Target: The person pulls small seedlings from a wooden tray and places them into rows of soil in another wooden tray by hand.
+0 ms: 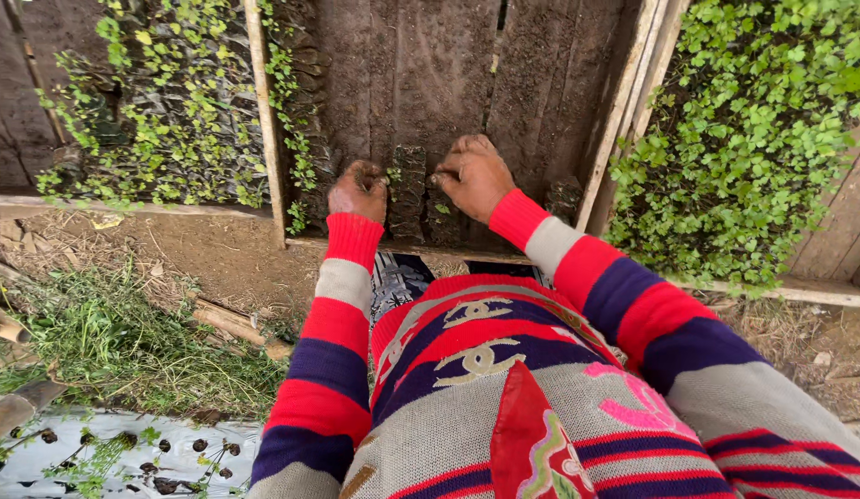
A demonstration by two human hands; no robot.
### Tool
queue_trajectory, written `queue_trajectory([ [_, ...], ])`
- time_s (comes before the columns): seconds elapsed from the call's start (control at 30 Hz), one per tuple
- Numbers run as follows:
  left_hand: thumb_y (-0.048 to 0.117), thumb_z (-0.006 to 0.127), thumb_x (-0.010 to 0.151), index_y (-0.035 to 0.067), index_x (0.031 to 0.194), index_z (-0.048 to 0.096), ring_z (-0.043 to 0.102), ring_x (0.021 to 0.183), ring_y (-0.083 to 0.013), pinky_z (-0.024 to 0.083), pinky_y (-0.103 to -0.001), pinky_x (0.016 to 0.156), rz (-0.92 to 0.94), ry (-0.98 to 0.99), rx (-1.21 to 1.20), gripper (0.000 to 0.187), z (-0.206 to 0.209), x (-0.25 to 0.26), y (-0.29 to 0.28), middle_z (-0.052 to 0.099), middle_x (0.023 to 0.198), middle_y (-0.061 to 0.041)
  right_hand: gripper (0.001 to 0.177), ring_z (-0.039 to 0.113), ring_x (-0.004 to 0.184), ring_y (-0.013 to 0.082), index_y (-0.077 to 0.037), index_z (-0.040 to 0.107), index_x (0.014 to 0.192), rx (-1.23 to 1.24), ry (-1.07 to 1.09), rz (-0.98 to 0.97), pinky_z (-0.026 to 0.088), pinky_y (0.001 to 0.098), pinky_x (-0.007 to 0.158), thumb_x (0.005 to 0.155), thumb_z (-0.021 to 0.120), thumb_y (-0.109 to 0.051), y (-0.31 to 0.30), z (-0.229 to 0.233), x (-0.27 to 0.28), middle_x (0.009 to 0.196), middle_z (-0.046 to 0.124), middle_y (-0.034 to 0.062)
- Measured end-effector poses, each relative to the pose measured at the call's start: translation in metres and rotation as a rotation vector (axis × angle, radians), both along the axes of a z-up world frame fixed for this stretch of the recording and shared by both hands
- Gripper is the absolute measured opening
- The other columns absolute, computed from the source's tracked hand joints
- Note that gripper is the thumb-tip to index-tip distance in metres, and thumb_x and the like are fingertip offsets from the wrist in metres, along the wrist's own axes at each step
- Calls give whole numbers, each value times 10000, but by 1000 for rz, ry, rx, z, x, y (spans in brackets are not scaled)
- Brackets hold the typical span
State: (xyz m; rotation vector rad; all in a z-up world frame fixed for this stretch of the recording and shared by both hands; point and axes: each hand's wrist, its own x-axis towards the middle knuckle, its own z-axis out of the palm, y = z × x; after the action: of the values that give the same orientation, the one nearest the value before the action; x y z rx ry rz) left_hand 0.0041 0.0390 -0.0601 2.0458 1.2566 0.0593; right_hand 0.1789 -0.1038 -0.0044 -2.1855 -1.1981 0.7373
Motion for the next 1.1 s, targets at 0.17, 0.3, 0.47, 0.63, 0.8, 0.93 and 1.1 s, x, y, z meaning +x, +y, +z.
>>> queue_trajectory([
  [0.17, 200, 737, 836, 189, 990, 700, 712, 841, -370, 544, -497, 758, 84, -72, -12, 159, 9, -33, -12, 746, 833, -112, 236, 520, 1148, 358, -118, 757, 898, -259, 66, -111, 397, 582, 989, 867, 700, -344, 10, -28, -20, 1033, 620, 109],
  [0.3, 207, 718, 870, 204, 1044, 708, 724, 826, -352, 554, -467, 770, 129, -64, -44, 175, 21, -58, -15, 768, 875, -95, 191, 534, 1203, 407, -140, 763, 879, -362, 161, -282, 352, 661, 1053, 831, 699, -312, 15, -44, -31, 1087, 657, 151],
  [0.47, 247, 716, 880, 199, 1086, 703, 718, 850, -366, 548, -496, 797, 166, -70, -33, 212, 25, -72, -6, 764, 907, -115, 137, 615, 1073, 395, -85, 711, 837, -238, 215, -384, 428, 599, 992, 783, 716, -211, 12, -47, -28, 939, 652, 152],
  [0.63, 257, 686, 913, 178, 1096, 710, 720, 882, -383, 549, -500, 805, 213, -145, -62, 201, 45, -77, 9, 766, 940, -127, 88, 628, 888, 202, -39, 748, 797, 123, 433, -395, 505, 337, 877, 757, 670, -32, 40, -11, 9, 753, 662, 101],
  [0.8, 218, 672, 893, 209, 1048, 737, 726, 838, -363, 575, -451, 735, 233, -238, -110, 169, 52, -87, 33, 754, 882, -113, 140, 622, 792, 149, -33, 619, 642, 445, 487, -583, 525, 340, 734, 779, 622, -1, 149, 8, 72, 886, 714, 144],
  [0.93, 253, 590, 912, 205, 1127, 696, 735, 939, -244, 557, -388, 815, 131, -258, -86, 245, 53, -102, 45, 770, 1042, -16, 252, 651, 781, 110, -141, 563, 617, 502, 433, -701, 533, 268, 609, 792, 539, 38, 245, 14, 112, 925, 758, 73],
  [1.1, 220, 644, 934, 163, 1169, 690, 767, 912, -238, 594, -366, 790, 17, -329, -42, 246, 46, -126, 59, 770, 1074, -57, 134, 630, 688, 98, -150, 686, 740, 387, 156, -727, 511, 264, 629, 760, 588, -59, 319, 8, 127, 732, 710, -34],
])
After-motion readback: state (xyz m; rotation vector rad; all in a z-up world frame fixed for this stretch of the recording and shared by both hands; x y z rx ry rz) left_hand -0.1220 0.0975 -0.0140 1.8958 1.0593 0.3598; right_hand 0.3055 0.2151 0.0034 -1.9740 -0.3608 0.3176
